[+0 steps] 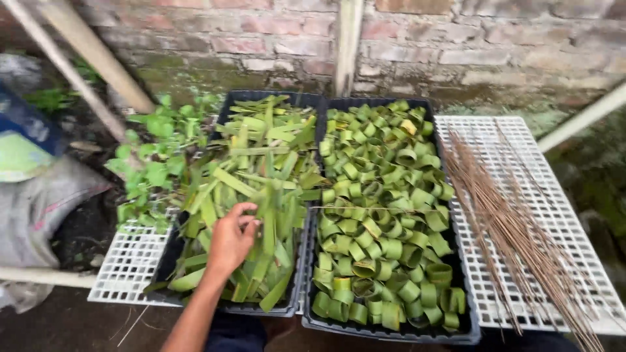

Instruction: Folding long green leaves into loops and organizing them in trays alongside thin wooden sticks.

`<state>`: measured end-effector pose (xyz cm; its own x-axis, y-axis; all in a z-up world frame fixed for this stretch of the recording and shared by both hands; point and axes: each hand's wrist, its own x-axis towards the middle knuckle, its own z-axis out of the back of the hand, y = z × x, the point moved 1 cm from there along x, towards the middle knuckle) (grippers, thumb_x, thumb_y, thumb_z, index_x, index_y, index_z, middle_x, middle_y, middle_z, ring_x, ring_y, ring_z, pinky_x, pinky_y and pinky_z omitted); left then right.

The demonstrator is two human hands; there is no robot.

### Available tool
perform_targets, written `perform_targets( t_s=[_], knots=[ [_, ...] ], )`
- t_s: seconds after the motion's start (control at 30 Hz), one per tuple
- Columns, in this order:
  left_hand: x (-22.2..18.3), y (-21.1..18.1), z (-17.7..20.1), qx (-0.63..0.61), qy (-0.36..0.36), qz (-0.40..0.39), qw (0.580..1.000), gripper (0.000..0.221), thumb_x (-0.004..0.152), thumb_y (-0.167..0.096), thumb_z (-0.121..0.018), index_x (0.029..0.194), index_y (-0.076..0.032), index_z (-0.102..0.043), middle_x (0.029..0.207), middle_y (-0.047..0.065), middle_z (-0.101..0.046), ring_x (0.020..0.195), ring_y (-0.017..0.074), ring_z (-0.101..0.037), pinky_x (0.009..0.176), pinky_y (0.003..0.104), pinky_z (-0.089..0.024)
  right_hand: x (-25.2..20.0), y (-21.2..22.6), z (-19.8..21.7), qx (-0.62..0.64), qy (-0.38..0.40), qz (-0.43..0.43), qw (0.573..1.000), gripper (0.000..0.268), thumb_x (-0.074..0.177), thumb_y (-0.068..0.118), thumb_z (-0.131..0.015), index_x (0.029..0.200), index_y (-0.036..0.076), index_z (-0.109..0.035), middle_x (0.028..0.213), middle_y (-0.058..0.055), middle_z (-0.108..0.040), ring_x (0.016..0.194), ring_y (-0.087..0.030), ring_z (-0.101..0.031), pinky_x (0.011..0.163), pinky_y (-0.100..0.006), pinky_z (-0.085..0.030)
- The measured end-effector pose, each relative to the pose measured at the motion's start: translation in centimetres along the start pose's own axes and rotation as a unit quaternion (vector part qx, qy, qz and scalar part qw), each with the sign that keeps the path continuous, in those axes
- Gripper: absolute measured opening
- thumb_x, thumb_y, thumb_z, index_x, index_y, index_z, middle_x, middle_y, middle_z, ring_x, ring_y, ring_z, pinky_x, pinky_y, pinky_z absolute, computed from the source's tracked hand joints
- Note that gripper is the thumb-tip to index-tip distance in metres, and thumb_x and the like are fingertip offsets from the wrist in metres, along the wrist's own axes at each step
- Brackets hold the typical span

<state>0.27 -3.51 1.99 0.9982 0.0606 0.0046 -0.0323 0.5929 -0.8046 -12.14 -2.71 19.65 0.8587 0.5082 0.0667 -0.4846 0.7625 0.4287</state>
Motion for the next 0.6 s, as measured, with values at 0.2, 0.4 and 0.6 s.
perform_targets(
  t_s=[0.2,0.4,0.6],
  knots=[
    [-0.5,-0.8,0.8,0.323,-0.201,-0.047,0.924,0.076,0.078,-0.016,-0.074,0.15,-0.011,-0.05,0.134,0.027,-0.059,0.113,0.0426,-0.052,0.093,0.057,-0.042,4.4,-12.5,0.2,0.008,0.012,-0.012,1.0,0.02,0.098,0.038,-0.067,0.101,0.02,-0.075,0.087,0.001,-0.073,0.076,-0.012,-0.074,0.069,-0.026,-0.065],
    [0.1,2.2,-1.6,0.397,-0.17,-0.107,0.895,0.021,0.088,-0.052,-0.068,0.089,-0.033,-0.078,0.083,-0.005,-0.069,0.087,0.0229,-0.062,0.085,0.042,-0.045,2.0,-21.5,-5.0,0.0,0.057,0.01,0.998,0.021,0.1,0.04,-0.068,0.099,0.02,-0.075,0.083,0.001,-0.071,0.073,-0.012,-0.073,0.066,-0.026,-0.065],
    [1.8,4.5,-4.4,0.362,0.022,0.026,0.931,0.035,0.082,-0.062,-0.069,0.089,-0.029,-0.08,0.085,-0.001,-0.079,0.098,0.0287,-0.072,0.091,0.049,-0.048,-4.7,-36.2,-17.9,-0.008,0.077,0.054,0.996,0.024,0.102,0.043,-0.068,0.097,0.021,-0.075,0.079,0.001,-0.069,0.07,-0.011,-0.072,0.062,-0.025,-0.064]
  ],
)
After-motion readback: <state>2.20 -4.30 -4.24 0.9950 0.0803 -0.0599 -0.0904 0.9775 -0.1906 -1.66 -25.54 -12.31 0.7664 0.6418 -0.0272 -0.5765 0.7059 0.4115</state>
